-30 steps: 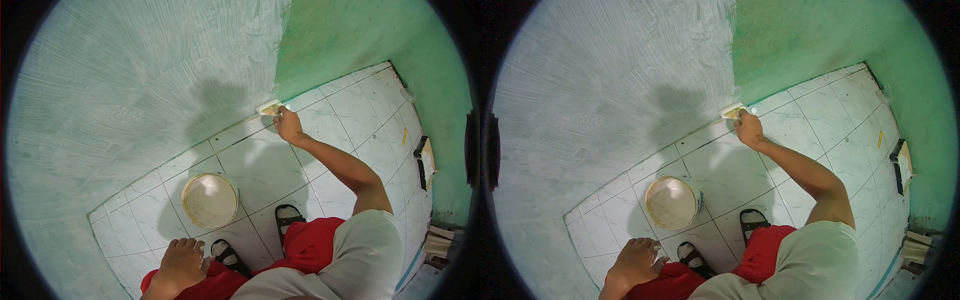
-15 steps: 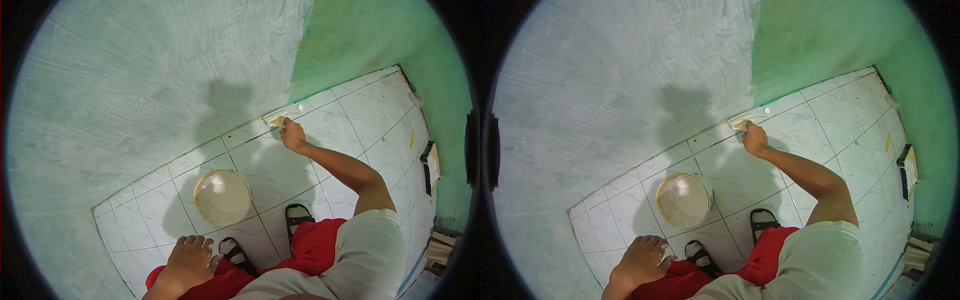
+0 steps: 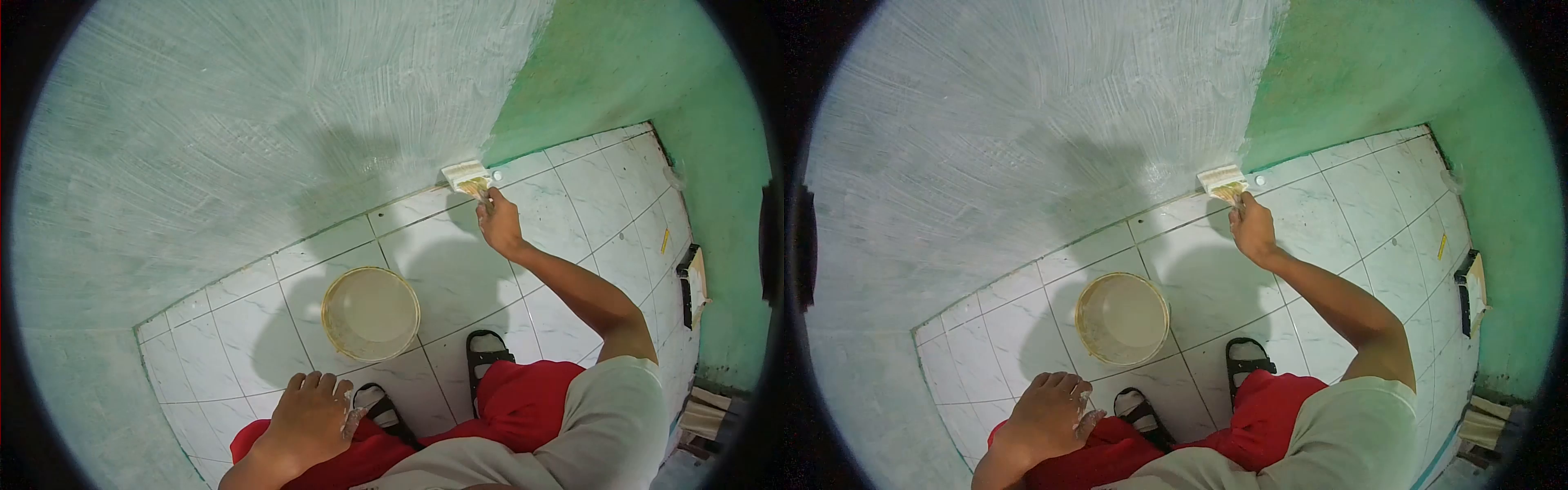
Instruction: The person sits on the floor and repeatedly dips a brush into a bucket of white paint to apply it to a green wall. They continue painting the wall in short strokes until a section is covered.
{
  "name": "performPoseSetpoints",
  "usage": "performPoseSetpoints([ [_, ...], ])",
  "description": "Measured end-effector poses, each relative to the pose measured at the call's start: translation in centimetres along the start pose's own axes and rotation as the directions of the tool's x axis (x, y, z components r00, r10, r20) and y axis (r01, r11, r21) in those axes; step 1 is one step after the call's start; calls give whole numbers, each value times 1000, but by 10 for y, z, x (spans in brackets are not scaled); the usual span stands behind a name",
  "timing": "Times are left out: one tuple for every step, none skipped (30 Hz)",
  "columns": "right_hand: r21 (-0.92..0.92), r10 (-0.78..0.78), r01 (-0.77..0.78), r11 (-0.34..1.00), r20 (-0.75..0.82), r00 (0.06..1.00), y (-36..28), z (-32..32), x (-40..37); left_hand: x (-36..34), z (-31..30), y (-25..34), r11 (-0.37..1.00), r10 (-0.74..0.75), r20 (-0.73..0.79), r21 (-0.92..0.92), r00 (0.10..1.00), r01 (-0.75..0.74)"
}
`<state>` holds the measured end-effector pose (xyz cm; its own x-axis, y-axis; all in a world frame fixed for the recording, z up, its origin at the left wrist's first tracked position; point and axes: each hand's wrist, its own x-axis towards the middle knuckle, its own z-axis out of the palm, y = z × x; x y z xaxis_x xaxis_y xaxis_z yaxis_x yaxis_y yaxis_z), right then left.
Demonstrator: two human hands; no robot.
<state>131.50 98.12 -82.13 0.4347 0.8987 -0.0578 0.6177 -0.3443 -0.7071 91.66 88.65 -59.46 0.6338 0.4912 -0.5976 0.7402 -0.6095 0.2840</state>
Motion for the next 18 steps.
performPoseSetpoints([
  [-5,2,-2,1000,-3,1000,1,1,-5,0,-1,-1,1000,10,-12,0,1000,-10],
  [-41,2,-1,999,14,1000,2,4,-9,0,0,-2,1000,19,-24,0,1000,-19],
  [-76,0,2,997,30,1000,4,8,-10,0,1,-3,1000,23,-25,0,999,-23],
  [-78,1,1,997,27,1000,11,16,-8,0,3,-4,999,33,-13,1,999,-33],
  [-136,-29,35,990,46,999,17,26,-6,0,4,-6,999,43,1,4,999,-43],
  [-191,-58,70,979,67,996,23,35,-4,0,8,-10,999,46,1,7,999,-46],
  [-191,-57,68,979,64,996,26,42,-2,-1,13,-14,995,95,-47,20,994,-94],
  [-206,-75,86,975,62,995,27,49,2,-2,15,-17,990,143,-94,36,985,-140],
  [-220,-92,103,970,62,994,24,53,4,-3,14,-19,989,143,-94,39,985,-139],
  [-218,-93,104,970,60,994,22,56,7,-4,12,-19,990,138,-106,15,985,-138],
  [-226,-75,93,970,87,993,19,59,11,-6,11,-20,991,133,-119,-9,984,-135],
  [-234,-56,82,969,115,992,16,62,14,-7,11,-22,991,129,-119,-8,984,-131],
  [-233,-59,85,969,117,991,13,65,16,-8,11,-23,990,137,-97,4,986,-138],
  [-235,-27,54,970,116,993,10,69,18,-9,12,-23,989,146,-76,14,986,-146],
  [-239,6,22,971,115,993,10,72,20,-10,11,-22,989,145,-76,10,986,-145],
  [-242,8,21,970,121,993,11,74,22,-11,8,-21,992,122,-62,-20,991,-123],
  [-232,-26,47,972,95,995,13,76,25,-12,6,-21,994,96,-45,-49,994,-98],
  [-220,-60,74,973,70,996,10,78,25,-13,7,-22,994,91,-40,-55,995,-94],
])
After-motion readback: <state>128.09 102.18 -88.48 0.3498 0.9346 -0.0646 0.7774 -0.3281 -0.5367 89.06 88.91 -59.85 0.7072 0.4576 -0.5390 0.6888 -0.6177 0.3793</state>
